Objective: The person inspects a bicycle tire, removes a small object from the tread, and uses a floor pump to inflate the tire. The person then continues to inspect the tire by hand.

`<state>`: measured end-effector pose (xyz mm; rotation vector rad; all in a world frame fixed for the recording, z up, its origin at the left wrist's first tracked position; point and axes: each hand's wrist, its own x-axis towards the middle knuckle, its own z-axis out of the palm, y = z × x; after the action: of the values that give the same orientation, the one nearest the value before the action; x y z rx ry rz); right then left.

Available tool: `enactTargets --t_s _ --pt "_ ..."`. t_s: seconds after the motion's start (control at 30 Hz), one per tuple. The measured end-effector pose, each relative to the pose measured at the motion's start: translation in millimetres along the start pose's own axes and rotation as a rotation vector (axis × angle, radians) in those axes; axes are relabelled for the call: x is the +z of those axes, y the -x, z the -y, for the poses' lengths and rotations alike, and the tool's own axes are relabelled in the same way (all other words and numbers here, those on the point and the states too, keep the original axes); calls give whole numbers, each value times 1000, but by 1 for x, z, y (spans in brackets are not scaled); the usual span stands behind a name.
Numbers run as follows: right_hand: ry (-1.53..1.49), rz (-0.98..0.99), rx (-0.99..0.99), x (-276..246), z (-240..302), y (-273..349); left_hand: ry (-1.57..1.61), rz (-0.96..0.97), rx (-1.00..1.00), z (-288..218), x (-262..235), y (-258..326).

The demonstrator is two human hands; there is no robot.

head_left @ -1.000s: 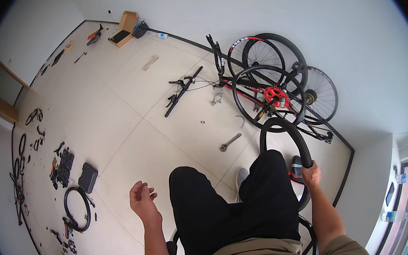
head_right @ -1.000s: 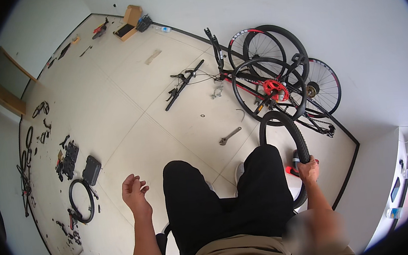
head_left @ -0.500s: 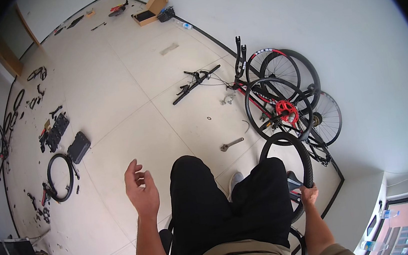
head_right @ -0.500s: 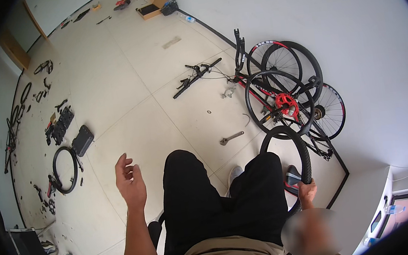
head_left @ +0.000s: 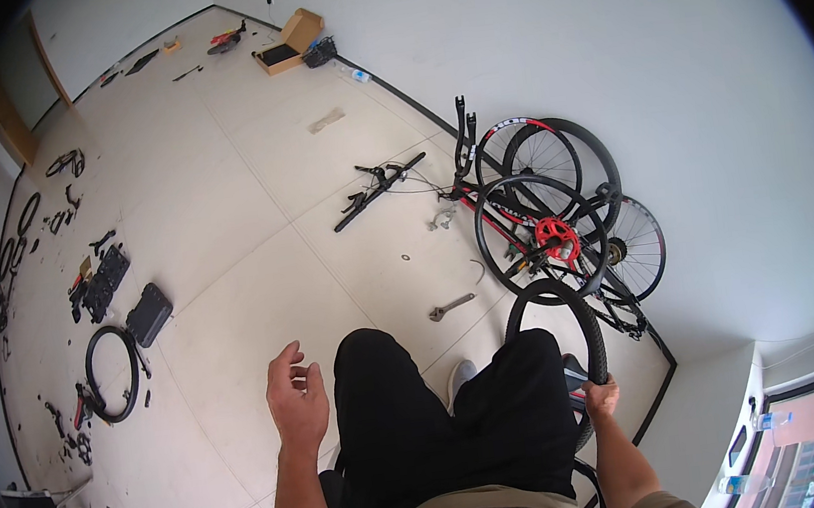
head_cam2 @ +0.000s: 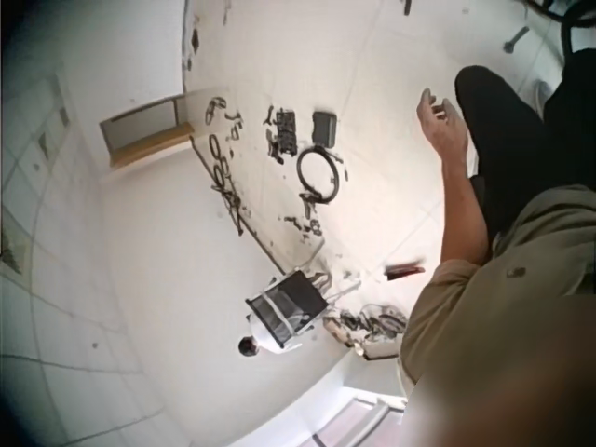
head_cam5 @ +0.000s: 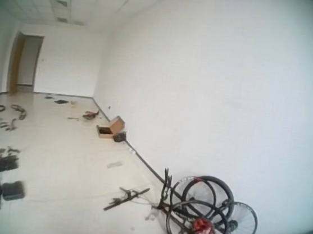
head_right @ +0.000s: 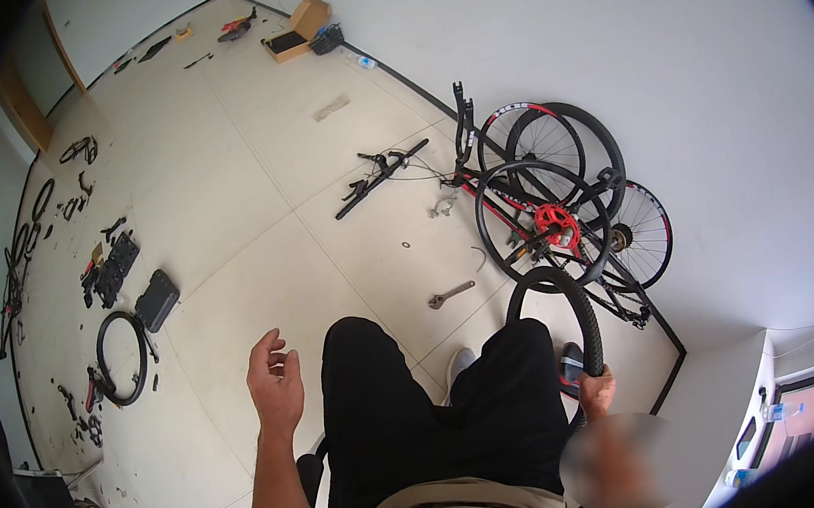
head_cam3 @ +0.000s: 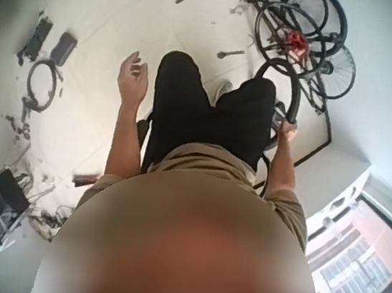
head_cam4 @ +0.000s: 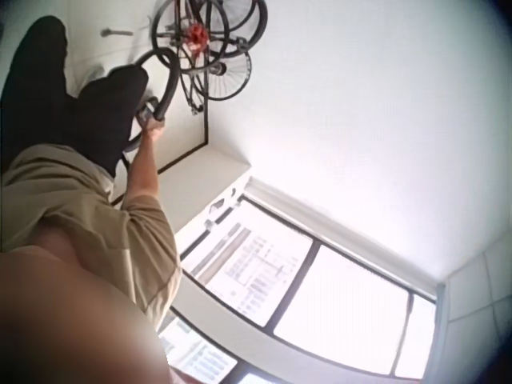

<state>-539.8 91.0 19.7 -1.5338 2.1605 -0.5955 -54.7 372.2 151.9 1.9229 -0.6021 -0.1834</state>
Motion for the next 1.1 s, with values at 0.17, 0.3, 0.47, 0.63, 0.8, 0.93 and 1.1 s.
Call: enactTargets --t_s 0.17,0.3,0.47,0.63,0.8,0.93,1.1 --pt "2 18 17 -2 4 0 21 6 -50 1 -2 0" --pt "27 10 0 -5 4 1 31 23 -80 0 -1 0" --pt "64 -6 25 -4 7 3 25 36 -80 1 -2 0" --pt "51 43 28 -4 19 11 27 45 -117 -2 -3 1" --pt "40 18 30 -5 25 13 25 40 -87 1 -2 0" --pt "28 23 22 -4 21 12 19 36 -55 3 -3 -1" --pt "-32 49 17 -4 17 10 21 48 -93 0 -1 0"
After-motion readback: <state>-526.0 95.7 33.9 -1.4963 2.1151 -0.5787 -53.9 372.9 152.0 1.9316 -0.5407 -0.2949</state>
